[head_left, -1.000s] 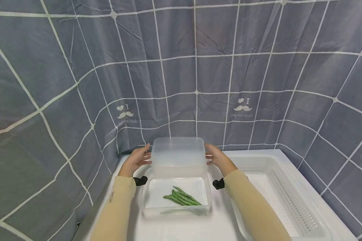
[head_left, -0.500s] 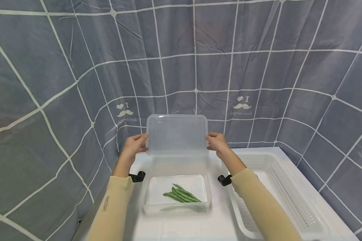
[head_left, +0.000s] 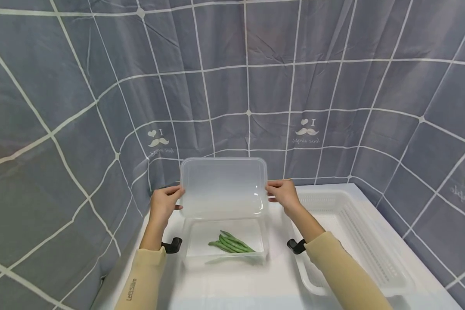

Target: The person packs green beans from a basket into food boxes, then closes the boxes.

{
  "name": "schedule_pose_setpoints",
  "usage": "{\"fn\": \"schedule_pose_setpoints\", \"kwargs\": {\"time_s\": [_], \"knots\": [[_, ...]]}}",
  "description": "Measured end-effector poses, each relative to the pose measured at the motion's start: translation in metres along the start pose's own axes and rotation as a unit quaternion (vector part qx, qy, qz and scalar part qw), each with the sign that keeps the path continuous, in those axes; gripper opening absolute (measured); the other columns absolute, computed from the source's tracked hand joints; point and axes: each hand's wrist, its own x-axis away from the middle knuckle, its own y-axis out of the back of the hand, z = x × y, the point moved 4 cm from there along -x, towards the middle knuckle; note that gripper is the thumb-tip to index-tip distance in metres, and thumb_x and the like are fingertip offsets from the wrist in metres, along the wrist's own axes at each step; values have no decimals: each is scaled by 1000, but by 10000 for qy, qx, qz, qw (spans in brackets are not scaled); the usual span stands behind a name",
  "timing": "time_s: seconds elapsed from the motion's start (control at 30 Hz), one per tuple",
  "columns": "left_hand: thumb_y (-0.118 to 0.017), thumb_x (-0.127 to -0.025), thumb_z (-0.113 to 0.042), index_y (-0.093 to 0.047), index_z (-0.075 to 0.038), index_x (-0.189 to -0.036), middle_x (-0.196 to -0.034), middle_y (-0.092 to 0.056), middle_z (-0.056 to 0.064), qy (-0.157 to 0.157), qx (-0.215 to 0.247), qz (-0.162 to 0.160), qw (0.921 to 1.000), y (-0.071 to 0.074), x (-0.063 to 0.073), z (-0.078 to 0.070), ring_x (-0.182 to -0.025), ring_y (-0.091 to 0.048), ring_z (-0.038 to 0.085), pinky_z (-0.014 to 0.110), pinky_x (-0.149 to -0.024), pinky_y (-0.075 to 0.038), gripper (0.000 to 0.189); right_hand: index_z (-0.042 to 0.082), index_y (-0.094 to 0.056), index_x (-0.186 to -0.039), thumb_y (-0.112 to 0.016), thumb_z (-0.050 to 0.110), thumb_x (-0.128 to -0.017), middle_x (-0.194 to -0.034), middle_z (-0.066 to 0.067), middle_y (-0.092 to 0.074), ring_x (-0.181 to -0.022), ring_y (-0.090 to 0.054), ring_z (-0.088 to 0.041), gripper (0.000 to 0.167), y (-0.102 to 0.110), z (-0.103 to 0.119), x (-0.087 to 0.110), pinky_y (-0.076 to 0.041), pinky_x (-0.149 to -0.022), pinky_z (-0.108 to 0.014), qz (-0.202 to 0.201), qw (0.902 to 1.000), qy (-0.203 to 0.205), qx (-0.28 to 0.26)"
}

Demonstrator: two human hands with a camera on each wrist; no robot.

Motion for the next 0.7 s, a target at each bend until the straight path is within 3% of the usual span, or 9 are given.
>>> {"fn": "schedule_pose_setpoints", "kwargs": {"time_s": [0.1,0.17,0.23,0.4,0.5,0.57,0.7], "knots": [[-70,-104,-26,-73,-3,-134,-134,-71,22,-286,-445,-266,9982,3,8,4,-120,-67,36,15,-66,-57,38,-7,-73,-125,-72,8,-100,-110,-13,-76,-79,-69,-9,29,2,-7,7,-64,-75,-25,-159,9999,44,-13],[-71,-104,-28,-76,-6,-131,-129,-74,21,-458,-756,-447,9951,4,14,5,-108,-70,33,15,-64,-55,36,-7,-74,-122,-73,9,-100,-101,-6,-76,-75,-67,-7,28,4,-10,11,-63,-73,-24,-234,9996,115,-146],[-71,-103,-31,-78,-8,-129,-113,-77,19,-529,-851,-506,9937,6,19,6,-92,-69,28,17,-61,-54,35,-7,-74,-122,-72,12,-101,-91,-2,-74,-72,-66,-7,28,6,-11,15,-63,-71,-24,-203,9990,170,-357],[-69,-103,-42,-78,-10,-130,-87,-79,4,-321,-266,-219,9989,9,27,12,-77,-69,6,22,-65,-60,42,-5,-64,-124,-58,24,-110,-78,6,-74,-68,-73,-8,33,8,-9,23,-63,-69,-25,301,9945,120,-994],[-64,-105,-51,-78,-7,-127,-97,-82,0,-325,-6,37,9995,10,30,17,-85,-72,1,24,-70,-62,51,-4,-54,-131,-46,37,-114,-88,-1,-80,-74,-76,-10,45,9,-7,27,-65,-74,-27,608,9928,-3,-1028],[-56,-106,-58,-77,-4,-126,-107,-83,6,-379,104,206,9990,11,31,18,-91,-73,2,26,-72,-62,61,-4,-48,-141,-41,44,-115,-99,-12,-82,-80,-78,-14,56,10,-5,29,-65,-77,-30,732,9934,-33,-886],[-37,-110,-63,-75,-5,-133,-126,-77,18,-567,67,392,9976,13,35,18,-102,-71,12,28,-71,-61,72,-8,-46,-148,-43,52,-113,-137,-27,-67,-99,-78,-27,70,12,-6,31,-66,-82,-37,841,9957,25,-385]]}}
